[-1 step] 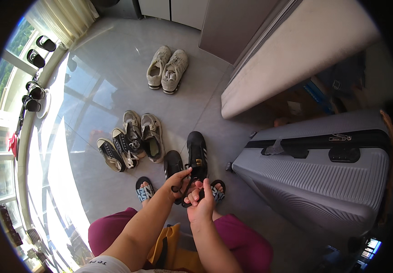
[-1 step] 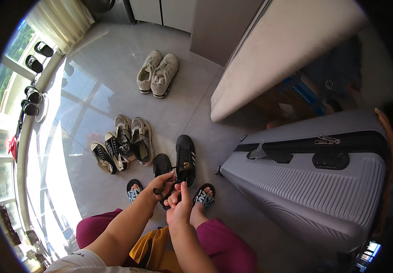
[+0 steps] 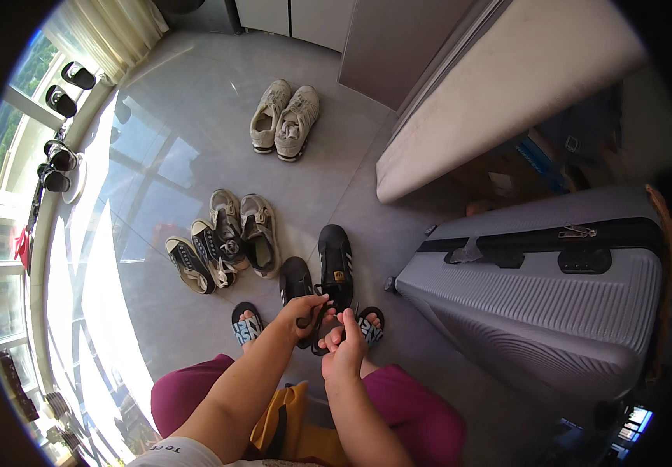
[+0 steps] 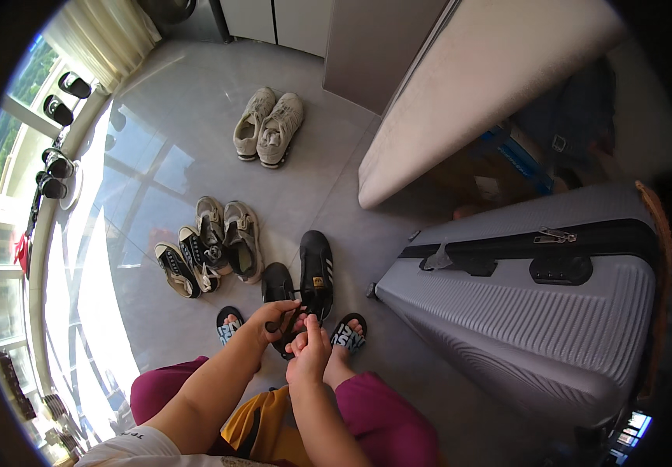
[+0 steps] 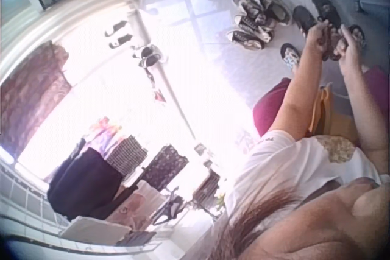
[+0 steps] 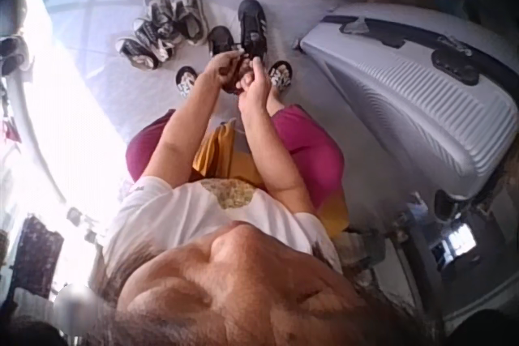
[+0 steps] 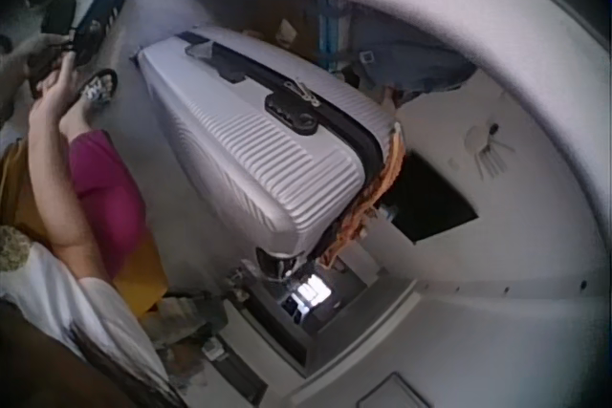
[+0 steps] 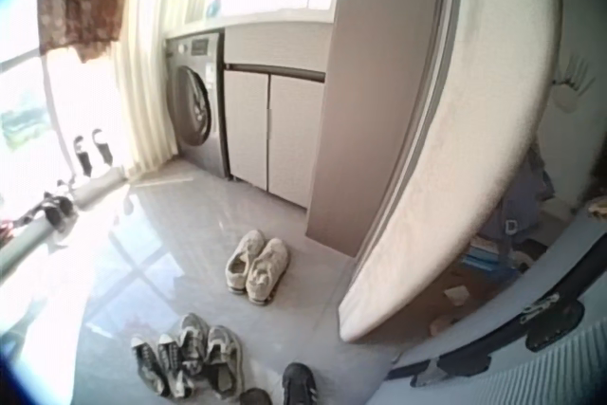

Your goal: The person gathers several shoes from the floor and places them into a sink. They then turn on the faucet and begin rinsing the shoes by hand.

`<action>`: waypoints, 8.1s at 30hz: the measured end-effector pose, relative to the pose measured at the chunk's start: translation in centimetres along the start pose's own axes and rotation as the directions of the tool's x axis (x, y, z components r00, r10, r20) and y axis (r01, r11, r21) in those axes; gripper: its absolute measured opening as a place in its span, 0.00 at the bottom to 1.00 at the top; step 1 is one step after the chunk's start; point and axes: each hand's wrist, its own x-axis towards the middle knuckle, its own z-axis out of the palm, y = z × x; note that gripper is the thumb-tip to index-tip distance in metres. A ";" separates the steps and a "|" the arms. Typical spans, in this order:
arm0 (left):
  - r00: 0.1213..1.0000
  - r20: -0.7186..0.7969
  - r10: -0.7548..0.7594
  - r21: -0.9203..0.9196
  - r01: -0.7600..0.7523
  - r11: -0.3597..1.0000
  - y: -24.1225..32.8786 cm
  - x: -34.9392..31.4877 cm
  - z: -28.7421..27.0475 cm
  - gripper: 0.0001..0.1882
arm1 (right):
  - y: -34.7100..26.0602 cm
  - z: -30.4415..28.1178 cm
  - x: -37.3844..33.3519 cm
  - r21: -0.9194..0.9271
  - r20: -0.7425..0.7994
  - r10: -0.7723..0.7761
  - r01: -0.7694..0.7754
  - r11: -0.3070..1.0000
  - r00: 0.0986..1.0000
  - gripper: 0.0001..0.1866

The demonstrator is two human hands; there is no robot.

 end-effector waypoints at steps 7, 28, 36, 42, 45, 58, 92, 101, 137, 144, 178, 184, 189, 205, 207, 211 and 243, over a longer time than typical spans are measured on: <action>0.790 0.302 0.534 0.941 -0.335 -0.036 -3.6 -5.8 2.8 0.16 | 3.2 -6.5 5.2 -0.059 -0.034 0.320 -0.321 0.945 0.947 0.17; 0.900 0.101 0.424 0.993 -0.114 0.005 -11.0 0.2 -9.2 0.25 | 4.6 -9.2 16.2 -0.883 0.161 -0.260 0.256 0.393 0.952 0.28; 0.965 0.057 0.255 0.938 0.036 -0.344 -10.3 -0.5 -6.6 0.24 | 8.0 -11.4 17.3 -0.745 0.551 -0.038 0.470 -0.473 0.834 0.28; 0.923 0.128 0.363 0.847 0.089 -0.524 -10.7 -0.5 -6.0 0.13 | 7.6 -10.8 18.6 -0.577 0.588 0.009 0.427 -0.696 0.809 0.19; 0.884 0.139 0.447 0.939 0.026 -0.343 -9.7 0.0 -4.8 0.12 | 7.0 -10.5 19.1 -0.515 0.631 0.008 0.426 -0.744 0.776 0.16; 0.601 -0.400 0.692 0.893 0.084 0.443 -7.9 3.4 -5.0 0.14 | 4.5 -4.0 19.6 -0.523 0.469 0.296 0.532 -0.666 0.832 0.09; 0.973 -0.018 -0.229 -0.055 0.228 0.972 -3.2 -13.0 5.5 0.34 | -2.0 -4.3 -4.9 -0.826 0.550 0.535 0.510 0.238 0.641 0.15; 0.988 0.151 0.031 0.178 -0.058 0.982 -6.7 -22.4 6.1 0.19 | -2.1 -7.4 -8.2 -0.670 0.693 0.095 0.589 0.452 0.715 0.12; 0.893 -0.386 0.232 0.366 -0.082 0.927 -2.6 -12.1 -0.6 0.18 | 4.3 -7.1 14.1 -0.887 0.367 -0.033 0.360 0.289 0.930 0.10; 0.801 0.596 -0.058 -0.279 0.274 0.920 -4.0 -13.3 -3.2 0.20 | 3.2 -2.6 -3.7 -0.781 0.434 0.318 0.176 0.599 0.843 0.05; 0.891 -0.133 0.433 -0.177 -0.451 0.875 -6.5 -25.2 2.6 0.18 | 8.8 -5.0 -10.5 -0.515 0.684 -0.185 0.647 0.562 0.706 0.23; 0.795 -0.272 0.541 -0.136 -0.589 0.797 -6.7 -20.4 1.3 0.09 | 6.7 -2.7 -7.7 -0.614 0.721 -0.030 0.658 0.436 0.692 0.16; 0.739 -0.532 0.414 -0.122 -0.551 0.826 -5.2 -17.4 -1.9 0.05 | 4.2 -4.0 2.5 -0.581 0.438 0.093 0.203 0.788 0.894 0.13; 0.707 -0.626 0.329 0.166 -0.292 0.942 -5.2 -10.7 -6.5 0.09 | 10.0 -12.6 13.4 -0.755 0.325 0.277 0.424 -0.500 0.904 0.26; 0.694 -0.621 0.365 0.221 -0.292 0.931 -5.7 -9.2 -7.6 0.08 | 12.0 -14.0 12.5 -0.750 0.363 0.264 0.448 -0.487 0.894 0.30; 0.732 -0.593 0.336 0.175 -0.290 0.941 -5.9 -8.5 -7.5 0.06 | 15.1 -14.8 13.4 -0.729 0.308 0.302 0.428 -0.535 0.902 0.31; 0.698 -0.314 0.643 0.910 0.415 -0.006 11.9 -1.5 -9.0 0.38 | 2.2 -0.7 7.4 -0.906 0.166 0.087 0.117 0.406 0.982 0.20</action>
